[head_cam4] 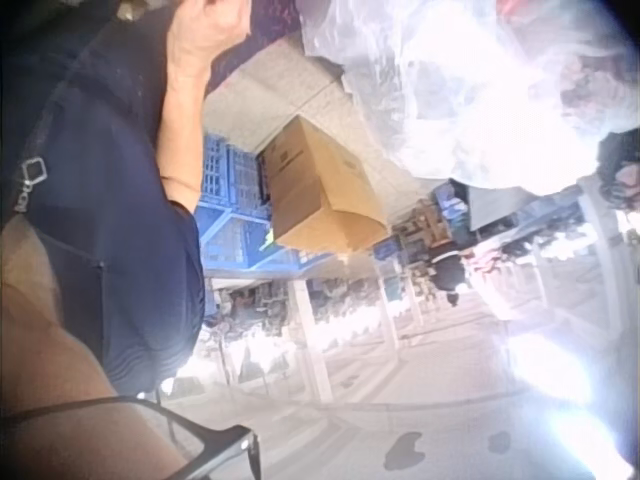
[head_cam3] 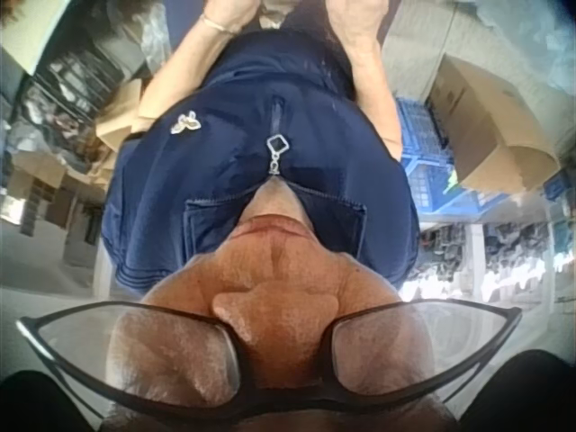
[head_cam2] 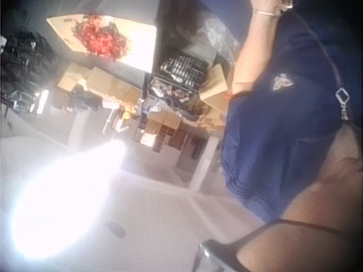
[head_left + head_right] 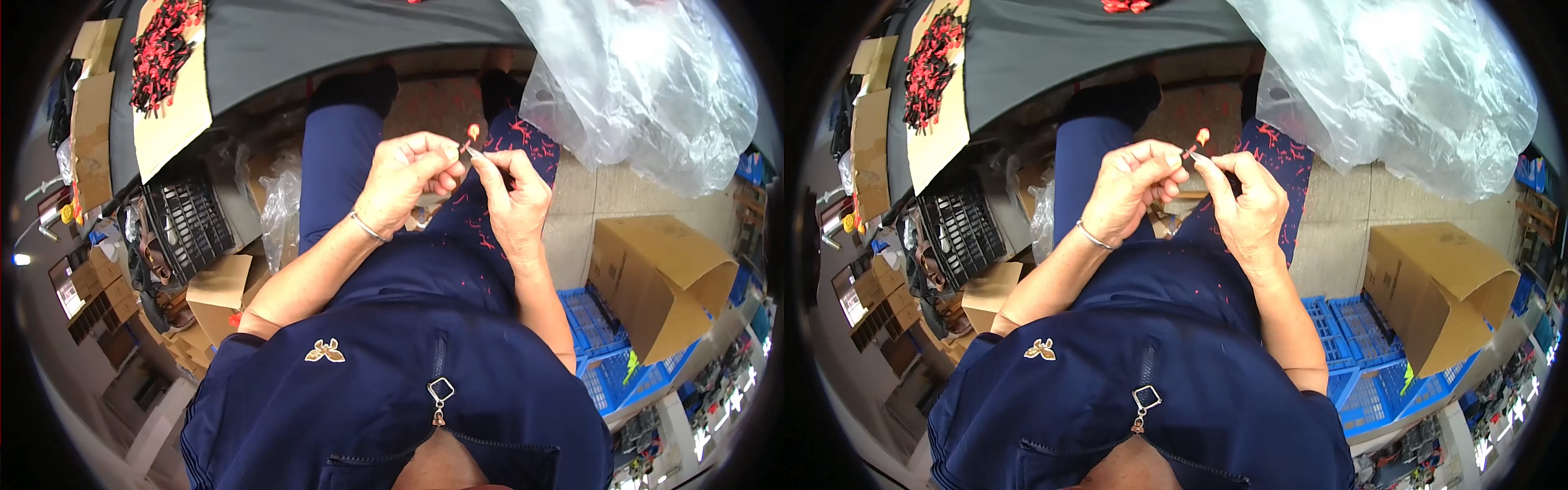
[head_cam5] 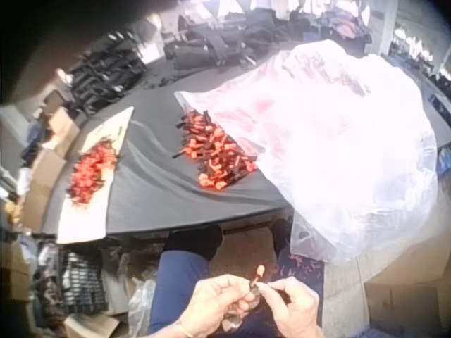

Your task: The person is assembling small electrical components by sliding red rubber sleeves onto black wire connectors using their hands. They pick up components from a pile on the table and place the finished pieces onto a cardboard sheet.

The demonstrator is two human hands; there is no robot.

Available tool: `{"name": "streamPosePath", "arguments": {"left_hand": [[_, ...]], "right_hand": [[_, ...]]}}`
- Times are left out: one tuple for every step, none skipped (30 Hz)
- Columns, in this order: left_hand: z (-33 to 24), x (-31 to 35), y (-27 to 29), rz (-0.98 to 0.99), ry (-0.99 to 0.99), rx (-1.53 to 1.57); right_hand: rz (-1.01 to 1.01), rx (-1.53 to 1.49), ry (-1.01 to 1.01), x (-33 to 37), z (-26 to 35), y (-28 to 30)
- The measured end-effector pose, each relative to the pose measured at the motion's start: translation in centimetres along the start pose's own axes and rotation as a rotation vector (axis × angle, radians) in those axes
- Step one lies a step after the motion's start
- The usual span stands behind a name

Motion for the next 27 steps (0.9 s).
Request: {"name": "streamPosePath", "arguments": {"left_hand": [[0.1,0.1,0.2,-0.008,0.015,-0.003],[0.1,0.4,0.3,-0.002,0.021,0.006],[-0.4,0.5,0.6,0.0,0.005,-0.01],[-1.2,0.7,1.1,-0.034,-0.022,-0.035],[-2.3,0.9,1.8,-0.067,-0.051,-0.059],[-3.6,1.4,2.9,-0.105,-0.119,-0.051],[-5.4,1.6,4.2,-0.137,-0.228,-0.079],[-7.5,2.0,5.5,-0.197,-0.382,-0.093],[-9.4,2.4,8.0,-0.174,-0.546,-0.046],[-11.1,2.6,10.4,0.003,-0.667,0.246],[-12.5,3.2,12.9,0.072,-0.788,0.41],[-13.7,3.5,13.1,-0.034,-0.784,0.518],[-14.8,3.5,13.0,-0.139,-0.773,0.626],[-14.6,3.2,13.3,-0.078,-0.744,0.627],[-14.1,3.3,13.6,-0.019,-0.72,0.62],[-13.7,3.0,12.1,-0.018,-0.74,0.494],[-12.9,3.2,10.4,-0.14,-0.763,0.384],[-12.9,4.0,8.0,-0.167,-0.866,0.174],[-12.9,5.1,5.7,-0.193,-0.962,-0.033],[-13.7,7.0,3.0,-0.101,-1.061,-0.016],[-14.4,8.6,0.9,0.004,-1.195,-0.053],[-15.2,9.9,-0.8,0.119,-1.378,-0.134],[-15.4,10.0,-2.2,0.266,-1.536,-0.176],[-16.0,10.8,-3.9,0.378,-1.663,-0.231],[-16.7,11.3,-5.4,0.441,-1.747,-0.281],[-17.1,11.7,-6.5,0.471,-1.796,-0.325],[-17.8,11.6,-7.3,0.478,-1.797,-0.318]], "right_hand": [[-0.001,0.0,0.023,-0.1,0.0,0.0],[-0.012,-0.004,-0.003,-0.1,-0.1,0.1],[-0.027,-0.009,-0.024,-0.2,-0.2,0.0],[-0.038,-0.106,-0.104,-0.1,-0.7,-0.3],[-0.039,-0.216,-0.132,-0.2,-0.7,-0.4],[-0.025,-0.234,-0.143,-0.3,-0.7,-0.6],[-0.02,-0.249,-0.159,-0.4,-0.8,-0.4],[-0.019,-0.28,-0.165,-0.5,-0.9,-0.3],[-0.016,-0.278,-0.144,-0.6,-0.6,-0.4],[-0.029,-0.302,-0.154,-0.7,-0.5,-0.4],[-0.034,-0.33,-0.161,-0.8,-0.2,-0.6],[-0.036,-0.311,-0.16,-0.9,-0.4,-0.7],[-0.04,-0.309,-0.163,-1.0,-0.2,-0.7],[-0.042,-0.316,-0.166,-1.0,-0.2,-0.7],[-0.041,-0.329,-0.163,-1.0,-0.3,-1.0],[-0.043,-0.327,-0.17,-1.0,-0.4,-1.1],[-0.037,-0.316,-0.169,-1.1,-0.6,-1.2],[-0.031,-0.332,-0.175,-1.1,-0.6,-1.2],[-0.026,-0.343,-0.184,-1.1,-0.5,-1.2],[0.007,-0.343,-0.192,-1.2,-0.1,-1.2],[0.011,-0.338,-0.168,-1.2,-0.5,-1.2],[0.023,-0.344,-0.167,-1.2,-0.5,-1.3],[0.001,-0.33,-0.184,-1.1,-1.2,-1.0],[-0.005,-0.33,-0.183,-1.2,-1.1,-1.1],[-0.007,-0.328,-0.178,-1.3,-0.8,-1.3],[0.002,-0.344,-0.167,-1.3,-0.6,-1.5],[0.009,-0.33,-0.171,-1.4,-0.6,-1.5]]}}
Point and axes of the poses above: each hand's wrist, its own x-axis away from the middle knuckle, its own y-axis out of the back of the hand, z = x × y, the point moved 2 cm from there along -x, towards the middle knuckle, and after that the axes turned 10 degrees about z, right-handed, at the moved point
